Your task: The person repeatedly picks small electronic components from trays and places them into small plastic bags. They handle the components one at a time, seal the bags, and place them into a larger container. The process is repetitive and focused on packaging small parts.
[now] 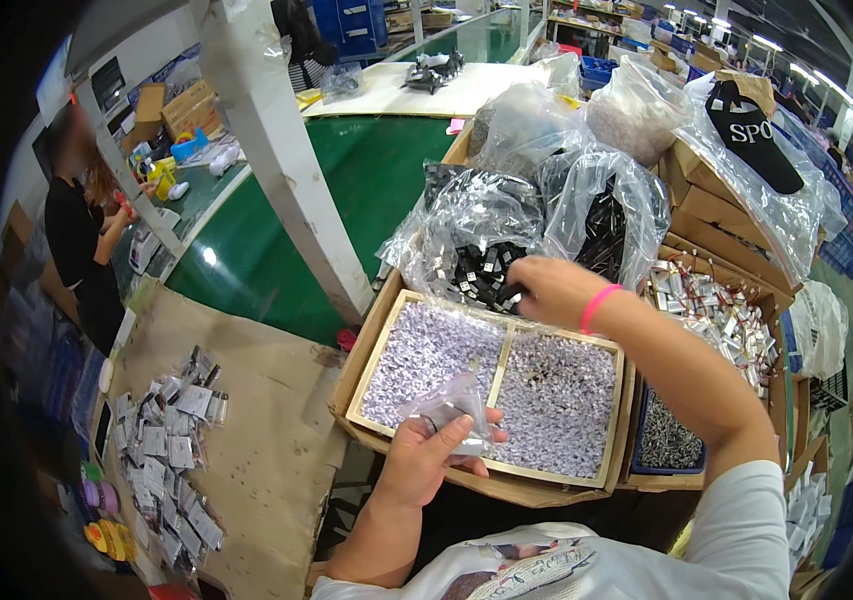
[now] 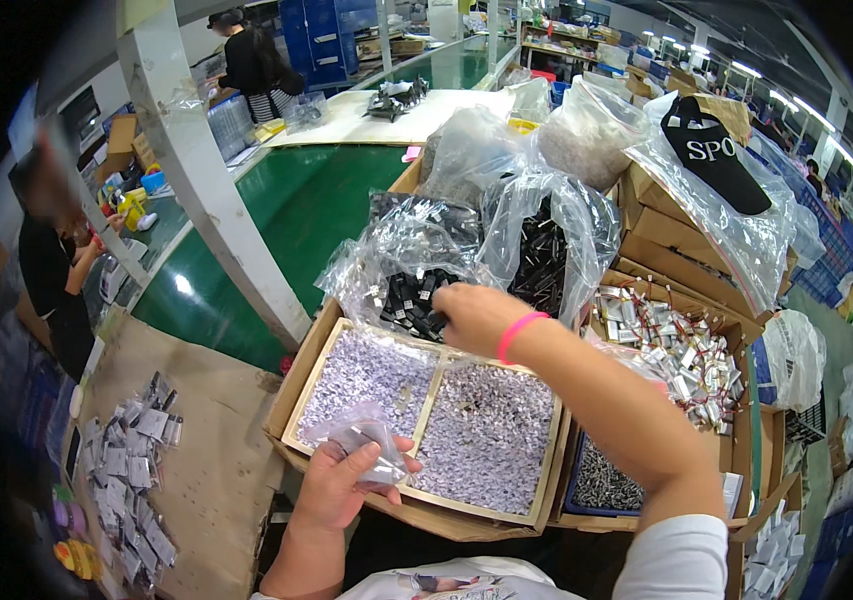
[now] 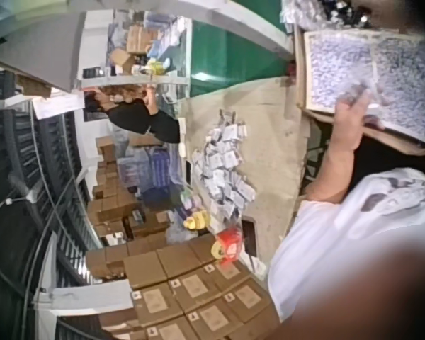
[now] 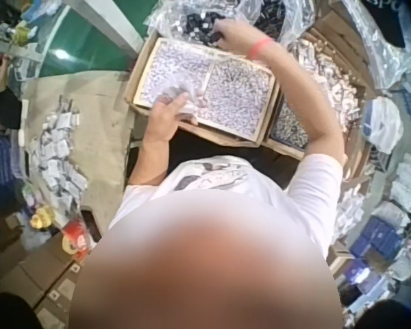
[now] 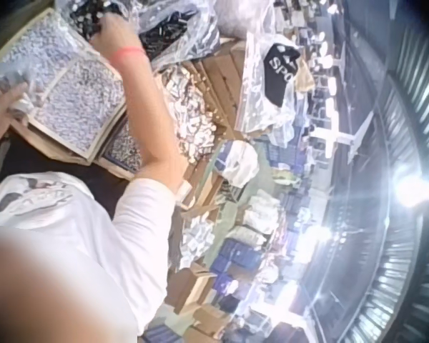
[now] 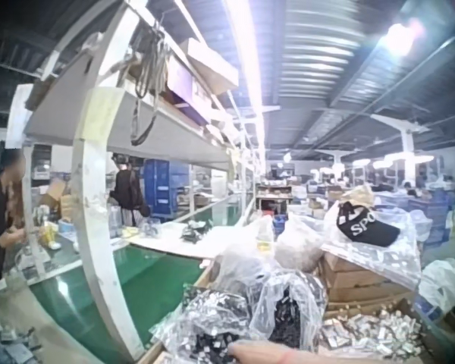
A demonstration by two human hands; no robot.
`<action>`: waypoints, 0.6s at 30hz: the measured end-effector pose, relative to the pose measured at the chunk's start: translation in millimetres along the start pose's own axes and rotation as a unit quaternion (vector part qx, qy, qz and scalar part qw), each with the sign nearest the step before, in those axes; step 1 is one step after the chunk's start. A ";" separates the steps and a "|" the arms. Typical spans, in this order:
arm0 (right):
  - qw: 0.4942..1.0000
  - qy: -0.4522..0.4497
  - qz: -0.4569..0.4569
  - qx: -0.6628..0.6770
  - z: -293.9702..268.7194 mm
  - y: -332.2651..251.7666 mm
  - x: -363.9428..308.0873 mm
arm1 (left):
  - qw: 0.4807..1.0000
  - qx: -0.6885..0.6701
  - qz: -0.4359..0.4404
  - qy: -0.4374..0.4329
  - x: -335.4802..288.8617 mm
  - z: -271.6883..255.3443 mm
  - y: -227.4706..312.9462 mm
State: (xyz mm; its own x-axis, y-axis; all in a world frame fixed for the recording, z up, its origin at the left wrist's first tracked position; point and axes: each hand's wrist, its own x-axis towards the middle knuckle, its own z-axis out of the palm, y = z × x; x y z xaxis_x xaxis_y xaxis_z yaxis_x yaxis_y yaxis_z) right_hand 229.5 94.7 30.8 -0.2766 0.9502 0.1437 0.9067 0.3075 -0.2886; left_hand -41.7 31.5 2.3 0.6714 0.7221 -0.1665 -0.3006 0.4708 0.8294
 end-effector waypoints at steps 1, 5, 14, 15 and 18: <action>0.999 -0.023 0.008 -0.028 12.0 -1.8 10.8 | 1.000 0.010 0.002 0.005 -0.4 0.3 -0.9; 0.972 -0.138 0.132 -0.137 39.1 -7.1 50.9 | 0.999 -0.026 -0.012 -0.018 -6.0 -2.6 -3.0; 0.964 -0.124 0.190 -0.138 30.8 -8.6 47.1 | 0.999 -0.025 -0.027 -0.027 -5.6 -5.5 -4.1; 0.972 -0.095 0.187 -0.107 28.9 -9.6 47.1 | 0.998 -0.033 -0.033 -0.036 -5.1 -4.3 -3.3; 0.980 -0.011 0.200 -0.011 16.0 -16.2 34.2 | 1.000 -0.015 -0.024 -0.014 -4.5 -3.6 -0.4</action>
State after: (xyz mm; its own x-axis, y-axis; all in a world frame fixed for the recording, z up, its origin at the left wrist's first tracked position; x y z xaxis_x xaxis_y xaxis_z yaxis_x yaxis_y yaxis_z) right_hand 200.3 123.0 25.2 0.0962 0.9954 0.0028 0.9504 -0.0911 -0.2973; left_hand -47.0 30.0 0.8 0.7043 0.6841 -0.1897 -0.2875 0.5192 0.8048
